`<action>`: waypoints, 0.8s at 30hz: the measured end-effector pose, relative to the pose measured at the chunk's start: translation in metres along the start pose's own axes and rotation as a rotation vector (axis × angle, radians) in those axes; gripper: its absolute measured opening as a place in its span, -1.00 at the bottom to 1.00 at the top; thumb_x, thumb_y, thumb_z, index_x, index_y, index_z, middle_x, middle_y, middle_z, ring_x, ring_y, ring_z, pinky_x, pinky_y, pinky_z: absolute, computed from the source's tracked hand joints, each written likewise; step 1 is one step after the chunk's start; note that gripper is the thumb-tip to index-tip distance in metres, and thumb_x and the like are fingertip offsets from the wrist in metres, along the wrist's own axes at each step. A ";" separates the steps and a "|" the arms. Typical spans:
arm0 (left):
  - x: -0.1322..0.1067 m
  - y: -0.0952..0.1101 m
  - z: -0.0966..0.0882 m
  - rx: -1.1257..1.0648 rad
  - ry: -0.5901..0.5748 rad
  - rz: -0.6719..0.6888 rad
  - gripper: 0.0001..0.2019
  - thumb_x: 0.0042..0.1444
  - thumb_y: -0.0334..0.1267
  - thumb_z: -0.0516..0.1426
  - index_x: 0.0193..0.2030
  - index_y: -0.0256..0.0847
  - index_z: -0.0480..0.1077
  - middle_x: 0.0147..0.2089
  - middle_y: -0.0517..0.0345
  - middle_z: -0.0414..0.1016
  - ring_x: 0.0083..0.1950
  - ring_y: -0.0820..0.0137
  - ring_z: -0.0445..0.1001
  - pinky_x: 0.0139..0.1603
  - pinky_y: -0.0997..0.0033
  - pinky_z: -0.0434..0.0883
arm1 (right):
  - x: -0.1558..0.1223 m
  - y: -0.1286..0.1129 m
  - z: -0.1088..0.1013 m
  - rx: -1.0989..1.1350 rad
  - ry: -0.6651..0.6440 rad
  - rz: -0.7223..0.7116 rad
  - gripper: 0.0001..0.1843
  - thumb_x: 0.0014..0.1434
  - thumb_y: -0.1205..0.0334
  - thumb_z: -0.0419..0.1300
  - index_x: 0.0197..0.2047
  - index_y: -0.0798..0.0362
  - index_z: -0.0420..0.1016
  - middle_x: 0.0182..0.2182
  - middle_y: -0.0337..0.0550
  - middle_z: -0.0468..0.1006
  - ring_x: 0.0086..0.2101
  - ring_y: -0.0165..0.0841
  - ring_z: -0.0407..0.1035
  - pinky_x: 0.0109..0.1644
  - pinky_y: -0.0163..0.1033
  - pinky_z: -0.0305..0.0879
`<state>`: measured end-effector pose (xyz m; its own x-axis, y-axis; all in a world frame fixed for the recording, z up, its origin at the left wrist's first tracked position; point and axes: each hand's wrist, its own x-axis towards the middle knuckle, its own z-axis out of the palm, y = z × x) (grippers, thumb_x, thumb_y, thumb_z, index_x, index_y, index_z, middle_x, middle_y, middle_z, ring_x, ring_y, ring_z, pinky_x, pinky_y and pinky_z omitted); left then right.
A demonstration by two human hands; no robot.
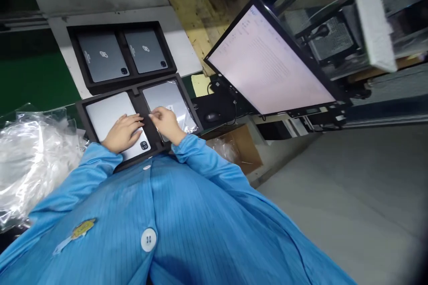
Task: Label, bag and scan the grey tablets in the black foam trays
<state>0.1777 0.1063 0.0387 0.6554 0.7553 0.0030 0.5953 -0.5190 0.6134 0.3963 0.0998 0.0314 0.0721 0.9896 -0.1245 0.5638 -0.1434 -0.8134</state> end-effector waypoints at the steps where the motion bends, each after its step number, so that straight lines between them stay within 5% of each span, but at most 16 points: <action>1: 0.000 -0.002 0.006 0.023 -0.048 -0.017 -0.53 0.31 -0.06 -0.01 0.19 -0.22 0.52 0.39 -0.17 0.42 0.51 0.01 0.25 0.57 -0.20 0.02 | -0.006 0.010 -0.017 0.047 0.043 0.023 -0.88 0.25 0.17 0.27 -0.20 0.02 0.59 -0.40 -0.22 0.59 -0.31 -0.29 0.50 -0.10 -0.20 0.43; 6: -0.001 0.010 0.014 0.098 -0.096 -0.111 -0.49 0.34 -0.13 0.01 0.34 -0.29 0.40 0.50 -0.24 0.25 0.55 -0.03 0.15 0.57 -0.29 0.00 | -0.044 0.064 -0.086 0.240 0.187 0.124 -0.72 0.14 -0.04 0.31 -0.30 0.02 0.57 -0.44 -0.17 0.60 -0.39 -0.29 0.46 -0.23 -0.20 0.41; 10: 0.028 0.074 0.029 0.076 -0.065 -0.050 -0.63 0.41 -0.16 -0.01 0.16 -0.31 0.46 0.25 -0.24 0.48 0.33 0.06 0.41 0.38 0.02 0.36 | -0.063 0.090 -0.110 0.310 0.249 0.179 -0.60 0.10 -0.17 0.33 -0.34 0.02 0.56 -0.44 -0.15 0.60 -0.39 -0.29 0.45 -0.24 -0.18 0.43; 12: 0.057 0.110 0.049 0.087 -0.122 -0.021 -0.70 0.44 -0.15 0.01 0.03 -0.27 0.48 0.08 -0.17 0.54 0.18 0.10 0.48 0.23 0.12 0.44 | -0.064 0.096 -0.115 0.316 0.244 0.184 -0.60 0.10 -0.17 0.33 -0.34 0.03 0.57 -0.44 -0.13 0.61 -0.39 -0.29 0.46 -0.24 -0.17 0.45; 15: 0.101 0.147 0.085 0.133 -0.157 -0.105 -0.66 0.38 -0.05 0.17 0.07 -0.30 0.43 0.10 -0.22 0.48 0.15 0.07 0.49 0.08 0.16 0.45 | -0.059 0.097 -0.124 0.294 0.228 0.146 -0.64 0.12 -0.12 0.33 -0.34 0.04 0.59 -0.42 -0.11 0.62 -0.40 -0.29 0.46 -0.26 -0.17 0.46; 18: 0.126 0.157 0.106 0.197 -0.172 -0.208 -0.44 0.28 0.06 0.27 0.18 -0.38 0.36 0.17 -0.31 0.41 0.17 0.02 0.47 0.00 0.17 0.44 | -0.051 0.097 -0.135 0.262 0.221 0.076 -0.69 0.15 -0.06 0.32 -0.31 0.04 0.61 -0.41 -0.11 0.62 -0.42 -0.31 0.46 -0.30 -0.20 0.45; 24: 0.124 0.144 0.100 0.267 -0.209 -0.337 -0.64 0.45 -0.08 0.08 0.19 -0.32 0.34 0.13 -0.18 0.43 0.14 0.11 0.51 -0.04 0.22 0.42 | -0.043 0.103 -0.143 0.281 0.146 0.055 -0.65 0.15 -0.10 0.32 -0.33 0.05 0.59 -0.44 -0.14 0.62 -0.45 -0.32 0.47 -0.33 -0.22 0.43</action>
<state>0.3913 0.0848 0.0484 0.4687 0.8166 -0.3368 0.8712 -0.3643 0.3290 0.5691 0.0436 0.0345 0.2252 0.9685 -0.1062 0.3080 -0.1741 -0.9353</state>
